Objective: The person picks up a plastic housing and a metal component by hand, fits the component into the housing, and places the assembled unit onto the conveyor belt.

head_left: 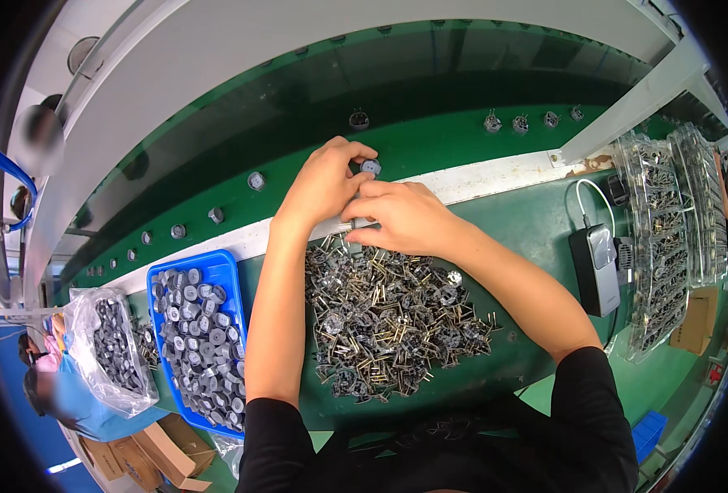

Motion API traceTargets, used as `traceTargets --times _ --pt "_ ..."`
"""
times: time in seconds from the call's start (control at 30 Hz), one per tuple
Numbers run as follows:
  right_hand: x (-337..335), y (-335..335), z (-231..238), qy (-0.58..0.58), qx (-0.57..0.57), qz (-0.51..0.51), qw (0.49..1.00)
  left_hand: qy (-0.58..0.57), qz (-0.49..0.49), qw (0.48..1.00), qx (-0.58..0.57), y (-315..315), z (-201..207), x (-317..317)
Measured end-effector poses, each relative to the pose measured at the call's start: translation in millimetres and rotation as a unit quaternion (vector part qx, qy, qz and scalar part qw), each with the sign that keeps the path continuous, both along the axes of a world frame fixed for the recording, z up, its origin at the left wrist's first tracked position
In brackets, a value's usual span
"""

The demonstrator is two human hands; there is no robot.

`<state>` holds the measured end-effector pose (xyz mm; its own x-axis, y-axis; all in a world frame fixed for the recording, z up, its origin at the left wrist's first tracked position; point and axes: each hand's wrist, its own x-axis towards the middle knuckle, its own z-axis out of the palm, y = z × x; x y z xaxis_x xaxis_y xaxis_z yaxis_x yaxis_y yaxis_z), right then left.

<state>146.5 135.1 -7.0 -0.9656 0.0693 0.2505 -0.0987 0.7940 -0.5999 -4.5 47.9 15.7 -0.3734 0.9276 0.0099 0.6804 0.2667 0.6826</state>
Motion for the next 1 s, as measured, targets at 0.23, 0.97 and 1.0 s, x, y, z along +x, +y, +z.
traceTargets --times 0.23,0.97,1.0 --pt "7.5 39.8 -1.2 -0.090 -0.377 0.048 0.921 0.031 0.025 0.999 0.024 -11.3 -10.2 14.8" --pt "6.6 71.2 1.6 0.009 -0.490 -0.106 0.865 0.070 0.052 0.990 0.111 14.0 -24.6 31.8" --pt "6.2 71.2 -0.4 0.014 -0.486 -0.099 0.868 0.070 0.052 0.990 0.110 14.1 -24.4 33.0"
